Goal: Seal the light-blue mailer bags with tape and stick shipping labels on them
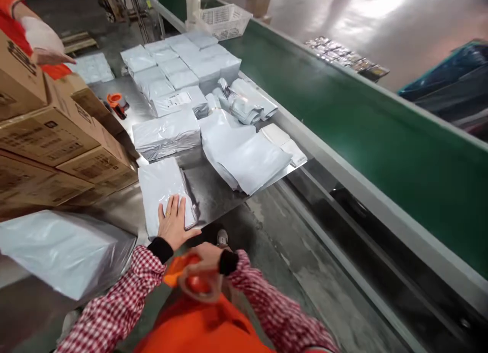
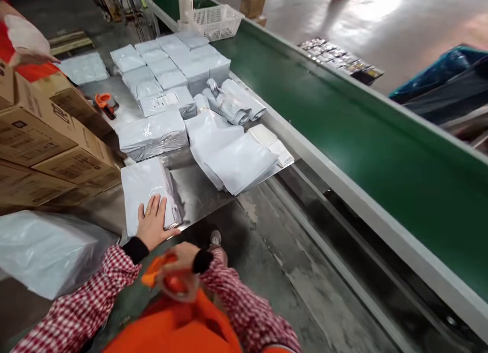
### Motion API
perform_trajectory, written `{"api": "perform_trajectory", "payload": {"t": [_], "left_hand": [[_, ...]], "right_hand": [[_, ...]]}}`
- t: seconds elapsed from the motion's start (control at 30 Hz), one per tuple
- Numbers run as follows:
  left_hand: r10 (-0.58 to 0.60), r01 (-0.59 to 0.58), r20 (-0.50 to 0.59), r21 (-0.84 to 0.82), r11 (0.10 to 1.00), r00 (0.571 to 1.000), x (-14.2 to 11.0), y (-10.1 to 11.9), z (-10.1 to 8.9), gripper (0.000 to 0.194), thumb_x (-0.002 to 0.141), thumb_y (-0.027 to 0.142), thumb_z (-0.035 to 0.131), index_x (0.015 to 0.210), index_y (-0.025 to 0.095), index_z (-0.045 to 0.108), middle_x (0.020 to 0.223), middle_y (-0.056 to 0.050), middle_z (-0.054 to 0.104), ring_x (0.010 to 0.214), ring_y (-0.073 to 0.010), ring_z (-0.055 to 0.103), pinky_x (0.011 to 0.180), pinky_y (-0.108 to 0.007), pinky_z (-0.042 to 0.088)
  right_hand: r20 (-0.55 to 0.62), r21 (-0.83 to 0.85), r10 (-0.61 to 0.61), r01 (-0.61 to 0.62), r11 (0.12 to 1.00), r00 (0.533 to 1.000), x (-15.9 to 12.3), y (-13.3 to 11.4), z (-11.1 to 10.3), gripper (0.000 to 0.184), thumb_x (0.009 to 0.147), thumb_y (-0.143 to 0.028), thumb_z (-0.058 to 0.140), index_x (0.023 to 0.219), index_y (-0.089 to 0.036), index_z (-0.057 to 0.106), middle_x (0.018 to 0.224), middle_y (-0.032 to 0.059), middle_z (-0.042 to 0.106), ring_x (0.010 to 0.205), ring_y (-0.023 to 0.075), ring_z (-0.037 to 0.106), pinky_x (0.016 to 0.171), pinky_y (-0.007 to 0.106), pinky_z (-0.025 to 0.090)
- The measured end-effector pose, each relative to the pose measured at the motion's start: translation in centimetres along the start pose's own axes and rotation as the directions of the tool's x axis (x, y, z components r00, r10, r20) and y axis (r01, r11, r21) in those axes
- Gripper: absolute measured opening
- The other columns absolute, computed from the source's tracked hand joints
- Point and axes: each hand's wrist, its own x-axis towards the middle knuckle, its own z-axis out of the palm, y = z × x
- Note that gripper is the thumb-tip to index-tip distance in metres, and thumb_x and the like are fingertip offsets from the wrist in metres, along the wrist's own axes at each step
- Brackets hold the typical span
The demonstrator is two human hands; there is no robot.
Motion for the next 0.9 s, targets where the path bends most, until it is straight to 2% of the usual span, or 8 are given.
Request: {"api": "perform_trajectory", "payload": {"t": [0.2, 0.37, 0.47, 0.53, 0.63, 0.67, 0.77, 0.9], "left_hand": [[0.036, -0.038, 0.030, 0.080, 0.996, 0.999, -2.6, -2.5, 0.3, 0.067, 0.080, 0.021, 0.048, 0.145, 0.013, 0.033, 0.153, -0.017, 0.025, 0.141, -0.0324, 0.024, 0.107, -0.067, 0.020], [-0.049, 0.052, -0.023, 0.134, 0.990, 0.999, -5.4, -4.5, 0.2, 0.063, 0.082, 0.021, 0.041, 0.143, 0.011, 0.036, 0.151, -0.019, 0.031, 0.139, -0.0353, 0.029, 0.105, -0.066, 0.026], [-0.039, 0.057, -0.222, 0.074, 0.996, 0.974, -4.3, -4.1, -0.8, 0.083, 0.075, 0.029, 0.052, 0.149, 0.011, 0.019, 0.150, -0.027, 0.027, 0.137, -0.0438, 0.029, 0.101, -0.065, 0.033], [0.037, -0.042, -0.316, -0.007, 0.999, 0.948, -1.3, -2.4, -1.5, 0.084, 0.080, 0.032, 0.050, 0.151, 0.015, 0.009, 0.150, -0.024, 0.027, 0.138, -0.0397, 0.029, 0.102, -0.059, 0.038], [0.180, -0.221, -0.325, -0.092, 0.971, 0.928, 6.5, 2.4, -1.1, 0.063, 0.087, 0.023, 0.042, 0.147, 0.017, 0.024, 0.141, -0.017, 0.046, 0.132, -0.0282, 0.043, 0.102, -0.046, 0.047], [0.210, -0.254, -0.318, -0.105, 0.961, 0.925, 9.6, 4.2, -0.4, 0.055, 0.087, 0.016, 0.040, 0.142, 0.017, 0.034, 0.135, -0.014, 0.053, 0.126, -0.0251, 0.050, 0.100, -0.042, 0.050], [0.205, -0.223, -0.150, -0.115, 0.968, 0.967, 18.9, 8.7, 2.7, 0.066, 0.073, -0.007, 0.031, 0.134, 0.013, 0.047, 0.136, -0.012, 0.054, 0.127, -0.0219, 0.050, 0.104, -0.039, 0.047], [0.012, 0.032, 0.198, -0.219, 0.975, 0.980, 26.8, 10.9, 5.9, 0.081, 0.066, -0.014, 0.029, 0.141, 0.012, 0.043, 0.147, -0.013, 0.041, 0.135, -0.0245, 0.039, 0.111, -0.040, 0.037]], "right_hand": [[-0.561, -0.404, 0.138, -0.415, 0.815, 0.816, -3.4, -1.7, -6.3, 0.059, 0.084, -0.048, 0.054, 0.138, -0.024, 0.047, 0.104, 0.0158, 0.063, 0.086, 0.0289, 0.062, 0.075, 0.041, 0.049], [-0.507, -0.573, 0.062, -0.390, 0.721, 0.860, 5.3, -0.3, -1.8, 0.061, 0.084, -0.014, 0.044, 0.144, -0.022, 0.038, 0.118, 0.0220, 0.057, 0.099, 0.0356, 0.059, 0.080, 0.054, 0.050], [-0.436, -0.517, -0.152, -0.109, 0.849, 0.887, 6.8, 3.2, -2.3, 0.059, 0.082, -0.028, 0.053, 0.140, -0.028, 0.042, 0.124, 0.0154, 0.057, 0.107, 0.0346, 0.057, 0.089, 0.054, 0.049], [-0.632, -0.362, -0.258, 0.015, 0.932, 0.731, 4.5, 6.1, -5.8, 0.048, 0.081, -0.039, 0.054, 0.129, -0.030, 0.051, 0.128, 0.0092, 0.056, 0.118, 0.0312, 0.051, 0.103, 0.051, 0.042], [-0.928, 0.271, 0.313, -0.210, 0.940, 0.203, -0.9, 10.8, -15.2, 0.053, 0.078, -0.045, 0.048, 0.122, -0.017, 0.051, 0.133, 0.0171, 0.049, 0.132, 0.0311, 0.039, 0.114, 0.048, 0.029], [-0.902, 0.375, 0.412, -0.239, 0.896, 0.130, -2.4, 12.3, -18.7, 0.062, 0.074, -0.048, 0.050, 0.123, -0.011, 0.048, 0.134, 0.0228, 0.046, 0.134, 0.0352, 0.034, 0.113, 0.052, 0.027], [-0.824, 0.511, 0.550, -0.243, 0.825, 0.133, -4.6, 15.6, -27.1, 0.061, 0.060, -0.053, 0.062, 0.106, -0.013, 0.056, 0.106, 0.0234, 0.062, 0.122, 0.0413, 0.048, 0.100, 0.055, 0.039], [-0.754, 0.598, 0.608, -0.123, 0.792, 0.247, -4.8, 16.6, -31.0, 0.041, 0.052, -0.048, 0.067, 0.079, -0.019, 0.057, 0.064, 0.0079, 0.061, 0.081, 0.0332, 0.065, 0.064, 0.039, 0.051]]}}
